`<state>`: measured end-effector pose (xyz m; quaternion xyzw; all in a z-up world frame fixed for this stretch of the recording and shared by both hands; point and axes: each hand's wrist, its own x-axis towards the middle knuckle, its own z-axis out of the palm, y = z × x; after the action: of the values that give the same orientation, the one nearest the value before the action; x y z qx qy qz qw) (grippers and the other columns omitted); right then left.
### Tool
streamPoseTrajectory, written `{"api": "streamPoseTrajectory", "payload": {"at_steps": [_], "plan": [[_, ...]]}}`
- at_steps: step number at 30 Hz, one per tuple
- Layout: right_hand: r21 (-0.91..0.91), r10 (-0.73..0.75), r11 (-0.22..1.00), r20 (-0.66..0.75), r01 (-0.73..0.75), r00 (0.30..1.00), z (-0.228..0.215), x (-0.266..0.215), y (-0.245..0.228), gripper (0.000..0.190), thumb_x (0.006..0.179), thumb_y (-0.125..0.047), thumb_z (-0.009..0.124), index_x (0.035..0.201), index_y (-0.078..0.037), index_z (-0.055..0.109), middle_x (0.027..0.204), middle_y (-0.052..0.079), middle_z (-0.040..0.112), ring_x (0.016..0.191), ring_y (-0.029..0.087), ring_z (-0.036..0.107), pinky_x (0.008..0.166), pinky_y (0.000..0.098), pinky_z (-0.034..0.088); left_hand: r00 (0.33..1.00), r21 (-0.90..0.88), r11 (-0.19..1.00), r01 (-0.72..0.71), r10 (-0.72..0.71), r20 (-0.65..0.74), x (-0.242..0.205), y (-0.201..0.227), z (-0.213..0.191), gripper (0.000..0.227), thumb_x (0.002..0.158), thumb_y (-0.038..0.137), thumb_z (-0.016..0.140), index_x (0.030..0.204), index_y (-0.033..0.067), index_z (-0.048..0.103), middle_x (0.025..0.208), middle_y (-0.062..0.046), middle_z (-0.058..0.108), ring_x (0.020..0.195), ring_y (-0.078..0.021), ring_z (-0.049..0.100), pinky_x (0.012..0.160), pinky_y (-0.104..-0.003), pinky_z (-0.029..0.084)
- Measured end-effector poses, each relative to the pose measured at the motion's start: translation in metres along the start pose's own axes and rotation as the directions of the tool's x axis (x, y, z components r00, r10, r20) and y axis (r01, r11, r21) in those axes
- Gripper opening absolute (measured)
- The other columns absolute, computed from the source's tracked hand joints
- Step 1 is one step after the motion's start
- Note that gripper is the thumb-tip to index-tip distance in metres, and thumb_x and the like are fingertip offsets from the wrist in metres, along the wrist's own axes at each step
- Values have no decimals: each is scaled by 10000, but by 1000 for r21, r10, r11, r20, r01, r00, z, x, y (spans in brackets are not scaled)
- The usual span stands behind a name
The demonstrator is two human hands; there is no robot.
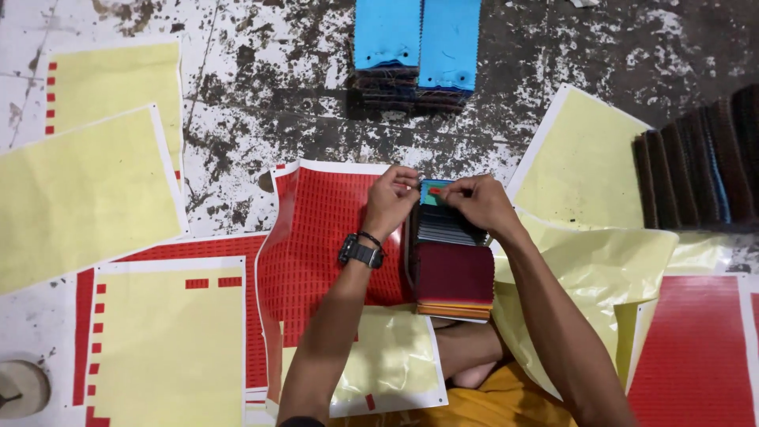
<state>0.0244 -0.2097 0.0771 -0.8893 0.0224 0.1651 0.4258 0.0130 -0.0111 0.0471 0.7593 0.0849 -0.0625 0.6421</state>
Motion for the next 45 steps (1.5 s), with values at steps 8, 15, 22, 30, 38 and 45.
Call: {"api": "streamPoseTrajectory", "payload": {"at_steps": [8,15,22,30,38,45], "plan": [[-61,68,996,-46,-71,997,8,15,16,156,807,-288,790,946,-242,841,841,115,779,889,332,744,789,446,568,999,21,999,40,-40,32,-11,32,-2,420,704,157,738,1122,186,715,949,-29,750,806,-138,748,762,-312,603],[-167,27,985,-35,-33,999,15,16,14,180,815,-246,757,974,-209,833,918,164,782,937,426,732,825,503,584,998,132,990,55,-52,-23,17,-16,25,440,672,262,844,1089,218,712,887,29,727,780,-126,725,748,-308,587],[-376,-228,911,-117,170,967,-10,7,16,408,780,-203,842,1177,-150,761,1091,190,655,1052,486,657,922,586,549,994,145,984,103,-95,-60,7,5,21,405,678,237,806,1069,218,700,854,34,703,755,-120,700,729,-303,563],[-507,-360,812,-47,288,932,-9,11,37,250,887,-196,743,1136,-215,744,1007,84,737,998,372,710,838,541,611,997,192,978,-75,78,-6,6,3,18,482,740,249,821,1177,134,653,943,-98,708,777,-250,721,726,-385,583],[-715,-790,538,-242,447,564,-5,-2,42,138,862,-222,813,756,-207,726,978,-37,717,891,232,710,660,364,566,922,152,941,-304,330,-203,-17,22,3,481,762,215,797,1200,106,630,1027,-137,643,759,-304,695,652,-398,583],[-600,-798,562,-212,569,564,-7,-13,38,94,854,-130,802,806,-142,723,791,31,666,780,315,695,568,385,570,845,159,839,-520,533,-47,-4,29,10,118,836,186,686,925,211,758,782,-7,696,668,-147,661,568,-264,551]]}}
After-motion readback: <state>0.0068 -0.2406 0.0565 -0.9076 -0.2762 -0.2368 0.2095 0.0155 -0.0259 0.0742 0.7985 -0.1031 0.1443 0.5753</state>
